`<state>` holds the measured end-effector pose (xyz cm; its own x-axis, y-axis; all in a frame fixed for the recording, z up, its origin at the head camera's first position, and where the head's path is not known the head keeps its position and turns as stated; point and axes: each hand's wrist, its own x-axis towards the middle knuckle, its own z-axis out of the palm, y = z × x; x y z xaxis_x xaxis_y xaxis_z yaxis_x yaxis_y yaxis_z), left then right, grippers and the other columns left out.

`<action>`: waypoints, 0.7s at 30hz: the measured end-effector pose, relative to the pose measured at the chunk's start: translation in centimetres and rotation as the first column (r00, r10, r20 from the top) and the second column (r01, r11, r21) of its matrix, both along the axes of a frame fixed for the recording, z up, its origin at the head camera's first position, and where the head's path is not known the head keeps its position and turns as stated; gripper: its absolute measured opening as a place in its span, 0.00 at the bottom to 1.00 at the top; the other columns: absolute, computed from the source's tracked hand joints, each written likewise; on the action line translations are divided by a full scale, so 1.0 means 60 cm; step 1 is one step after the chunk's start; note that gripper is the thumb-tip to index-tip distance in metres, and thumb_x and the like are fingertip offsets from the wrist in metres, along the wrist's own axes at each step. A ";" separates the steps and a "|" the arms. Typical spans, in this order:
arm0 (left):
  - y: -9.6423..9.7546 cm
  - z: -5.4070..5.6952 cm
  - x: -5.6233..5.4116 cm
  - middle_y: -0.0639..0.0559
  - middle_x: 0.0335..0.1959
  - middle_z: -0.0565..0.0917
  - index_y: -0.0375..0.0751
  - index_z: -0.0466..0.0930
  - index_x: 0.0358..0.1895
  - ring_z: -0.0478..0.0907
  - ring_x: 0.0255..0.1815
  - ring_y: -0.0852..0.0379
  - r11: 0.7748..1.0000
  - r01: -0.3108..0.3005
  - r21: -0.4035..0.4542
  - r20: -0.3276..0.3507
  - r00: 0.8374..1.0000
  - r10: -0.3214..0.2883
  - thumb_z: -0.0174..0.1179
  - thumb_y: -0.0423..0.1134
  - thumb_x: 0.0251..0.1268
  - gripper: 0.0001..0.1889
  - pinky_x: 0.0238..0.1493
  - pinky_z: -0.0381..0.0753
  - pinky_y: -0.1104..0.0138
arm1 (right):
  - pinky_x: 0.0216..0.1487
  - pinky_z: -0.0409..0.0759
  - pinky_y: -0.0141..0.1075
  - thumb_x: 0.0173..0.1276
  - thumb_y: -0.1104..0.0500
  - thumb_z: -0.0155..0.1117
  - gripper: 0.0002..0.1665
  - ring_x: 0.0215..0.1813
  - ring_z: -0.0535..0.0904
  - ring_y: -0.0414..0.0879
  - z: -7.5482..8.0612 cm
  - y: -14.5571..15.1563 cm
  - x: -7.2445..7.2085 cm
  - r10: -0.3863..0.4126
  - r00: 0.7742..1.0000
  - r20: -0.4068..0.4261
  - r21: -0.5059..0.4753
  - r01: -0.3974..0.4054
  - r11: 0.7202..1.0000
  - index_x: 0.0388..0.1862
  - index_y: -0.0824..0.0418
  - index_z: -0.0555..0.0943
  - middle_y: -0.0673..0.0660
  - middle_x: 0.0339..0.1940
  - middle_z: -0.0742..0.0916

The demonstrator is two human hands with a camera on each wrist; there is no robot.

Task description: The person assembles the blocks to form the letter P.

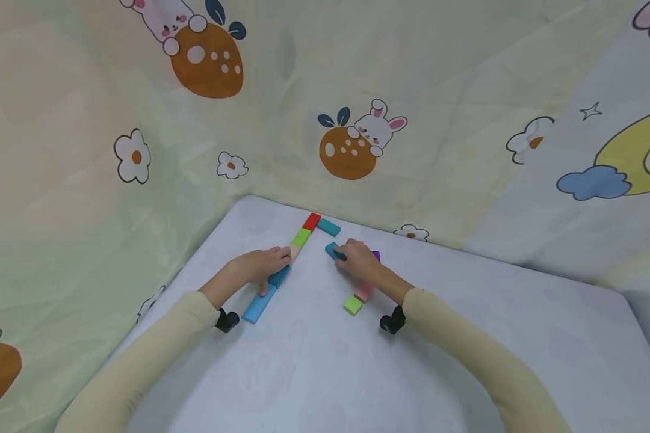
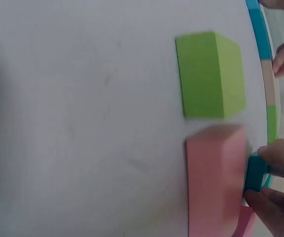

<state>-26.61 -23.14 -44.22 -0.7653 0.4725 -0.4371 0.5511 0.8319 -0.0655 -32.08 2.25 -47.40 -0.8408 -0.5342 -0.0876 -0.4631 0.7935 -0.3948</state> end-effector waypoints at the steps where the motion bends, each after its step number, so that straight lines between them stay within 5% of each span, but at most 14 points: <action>1: 0.000 0.000 0.000 0.48 0.59 0.67 0.41 0.62 0.65 0.67 0.55 0.54 1.000 0.001 0.002 0.000 1.000 -0.001 0.76 0.48 0.43 0.45 0.54 0.79 0.66 | 0.51 0.81 0.38 0.68 0.55 0.65 0.28 0.45 0.75 0.48 0.000 0.003 -0.003 -0.025 1.000 -0.006 0.012 0.025 1.000 0.65 0.58 0.75 0.61 0.50 0.82; 12: 0.001 0.001 0.003 0.48 0.58 0.67 0.41 0.63 0.64 0.67 0.54 0.54 1.000 -0.011 0.018 0.003 1.000 0.011 0.77 0.47 0.43 0.44 0.54 0.79 0.66 | 0.40 0.73 0.34 0.68 0.49 0.64 0.31 0.44 0.73 0.48 -0.009 0.012 -0.040 -0.108 0.993 -0.055 0.072 0.112 0.991 0.67 0.58 0.73 0.62 0.51 0.81; 21: 0.000 0.002 0.004 0.48 0.59 0.67 0.42 0.63 0.64 0.67 0.54 0.54 1.000 -0.013 0.022 -0.001 1.000 0.013 0.77 0.47 0.43 0.43 0.54 0.79 0.66 | 0.54 0.79 0.44 0.69 0.47 0.63 0.34 0.54 0.75 0.52 0.009 0.025 -0.041 -0.107 0.992 -0.070 0.039 0.110 0.993 0.70 0.59 0.70 0.63 0.57 0.79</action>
<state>-26.39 -23.13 -44.12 -0.7720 0.4715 -0.4262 0.5398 0.8405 -0.0479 -34.52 3.73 -46.88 -0.8986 -0.4361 -0.0490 -0.3976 0.8562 -0.3299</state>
